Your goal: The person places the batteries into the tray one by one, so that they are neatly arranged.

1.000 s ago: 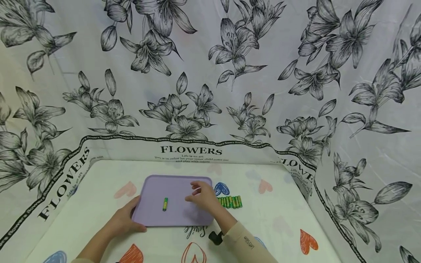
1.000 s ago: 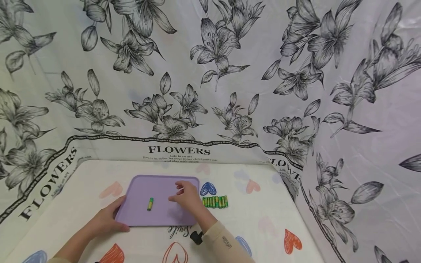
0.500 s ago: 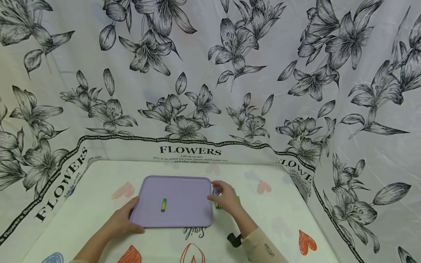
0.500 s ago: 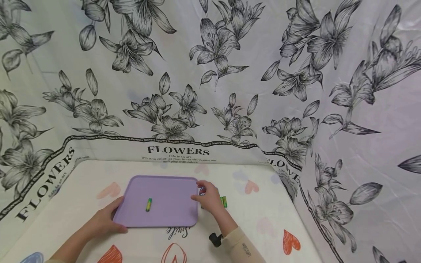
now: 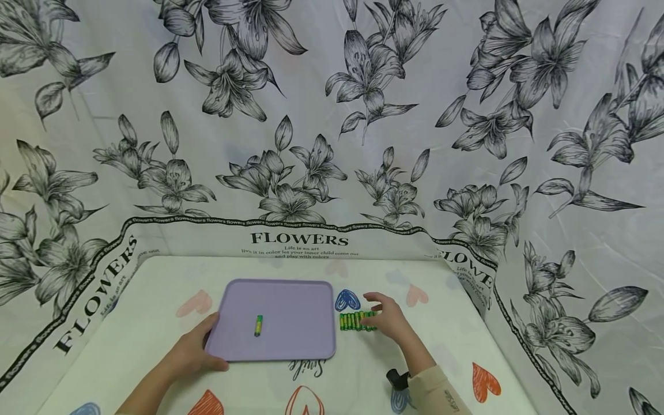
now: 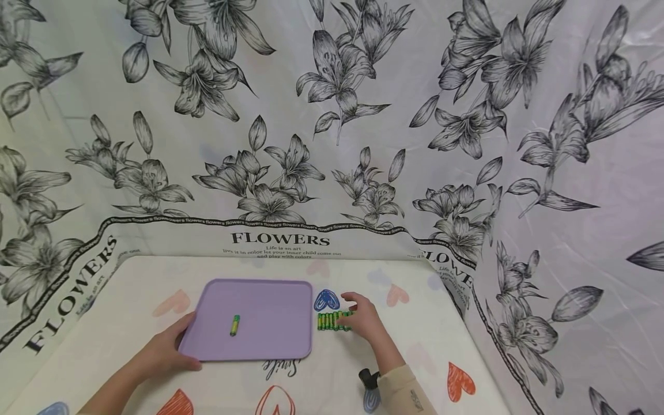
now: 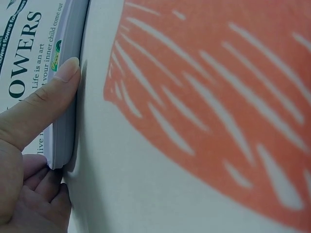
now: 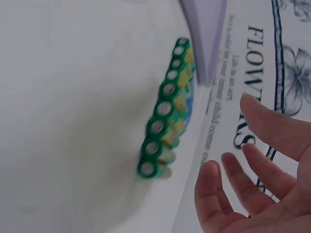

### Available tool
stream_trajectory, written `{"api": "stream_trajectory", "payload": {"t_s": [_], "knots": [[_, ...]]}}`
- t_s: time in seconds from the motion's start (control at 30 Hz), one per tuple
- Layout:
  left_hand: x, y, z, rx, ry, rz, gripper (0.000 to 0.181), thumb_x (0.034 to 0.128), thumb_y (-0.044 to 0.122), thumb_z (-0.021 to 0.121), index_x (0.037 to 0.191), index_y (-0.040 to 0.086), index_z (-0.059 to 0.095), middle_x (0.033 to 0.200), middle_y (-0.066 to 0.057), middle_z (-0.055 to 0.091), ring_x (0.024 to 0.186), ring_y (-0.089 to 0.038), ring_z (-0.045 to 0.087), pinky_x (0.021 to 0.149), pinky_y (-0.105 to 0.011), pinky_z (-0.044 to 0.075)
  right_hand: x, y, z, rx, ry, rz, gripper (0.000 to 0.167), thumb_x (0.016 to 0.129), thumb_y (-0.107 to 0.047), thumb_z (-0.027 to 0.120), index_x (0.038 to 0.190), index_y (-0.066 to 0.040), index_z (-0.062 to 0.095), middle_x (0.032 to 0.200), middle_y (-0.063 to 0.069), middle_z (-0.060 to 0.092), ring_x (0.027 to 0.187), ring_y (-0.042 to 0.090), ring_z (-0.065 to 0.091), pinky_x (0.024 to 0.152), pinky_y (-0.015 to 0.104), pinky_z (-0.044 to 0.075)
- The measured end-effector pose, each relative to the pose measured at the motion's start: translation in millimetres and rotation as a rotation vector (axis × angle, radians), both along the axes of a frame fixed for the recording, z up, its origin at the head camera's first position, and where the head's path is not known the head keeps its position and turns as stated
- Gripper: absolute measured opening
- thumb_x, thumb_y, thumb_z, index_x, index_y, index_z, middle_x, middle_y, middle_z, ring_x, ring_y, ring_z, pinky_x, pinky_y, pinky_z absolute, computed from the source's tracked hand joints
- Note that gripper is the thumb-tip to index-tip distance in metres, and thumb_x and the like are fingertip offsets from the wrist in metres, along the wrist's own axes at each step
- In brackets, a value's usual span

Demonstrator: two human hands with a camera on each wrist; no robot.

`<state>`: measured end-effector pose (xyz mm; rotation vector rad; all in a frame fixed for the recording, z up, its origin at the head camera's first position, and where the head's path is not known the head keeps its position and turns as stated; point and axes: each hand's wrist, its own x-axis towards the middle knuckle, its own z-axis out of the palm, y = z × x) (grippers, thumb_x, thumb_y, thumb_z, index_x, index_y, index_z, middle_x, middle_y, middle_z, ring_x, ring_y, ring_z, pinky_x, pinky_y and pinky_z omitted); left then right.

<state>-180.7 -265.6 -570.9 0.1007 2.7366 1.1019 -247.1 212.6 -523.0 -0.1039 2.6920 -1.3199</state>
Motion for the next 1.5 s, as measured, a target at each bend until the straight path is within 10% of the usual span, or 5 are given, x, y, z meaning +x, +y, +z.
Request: {"api": "stream_trajectory", "payload": {"t_s": [0.53,0.97,1.5], "knots": [[1.2,0.2,0.7,-0.004,0.008,-0.009,0.14,0.0509,0.049,0.096,0.158,-0.003,0.022,0.159,-0.034,0.026,0.143,-0.058,0.026,0.113,-0.071,0.025,-6.9,35,-26.4,0.051,-0.135,-0.069,0.07,0.07,0.006,0.085,0.135,-0.011,0.063,0.132,0.018,0.063,0.116,0.037,0.061,0.083,0.047,0.058],[-0.6,2.0,2.1,0.001,0.005,-0.013,0.141,0.0488,0.048,0.097,0.158,-0.002,0.022,0.158,-0.034,0.028,0.143,-0.057,0.027,0.113,-0.071,0.026,-8.8,34,-39.9,0.126,-0.086,-0.092,0.06,0.072,0.006,0.083,0.128,-0.013,0.068,0.118,0.014,0.065,0.107,0.031,0.061,0.081,0.045,0.056],[1.7,1.5,1.9,0.007,0.002,-0.002,0.141,0.0494,0.049,0.096,0.158,-0.002,0.022,0.159,-0.034,0.025,0.143,-0.059,0.025,0.112,-0.072,0.025,-6.9,32,-30.6,-0.014,-0.07,-0.154,0.058,0.073,0.005,0.083,0.127,-0.003,0.066,0.108,0.009,0.071,0.098,0.023,0.067,0.074,0.036,0.058]]}}
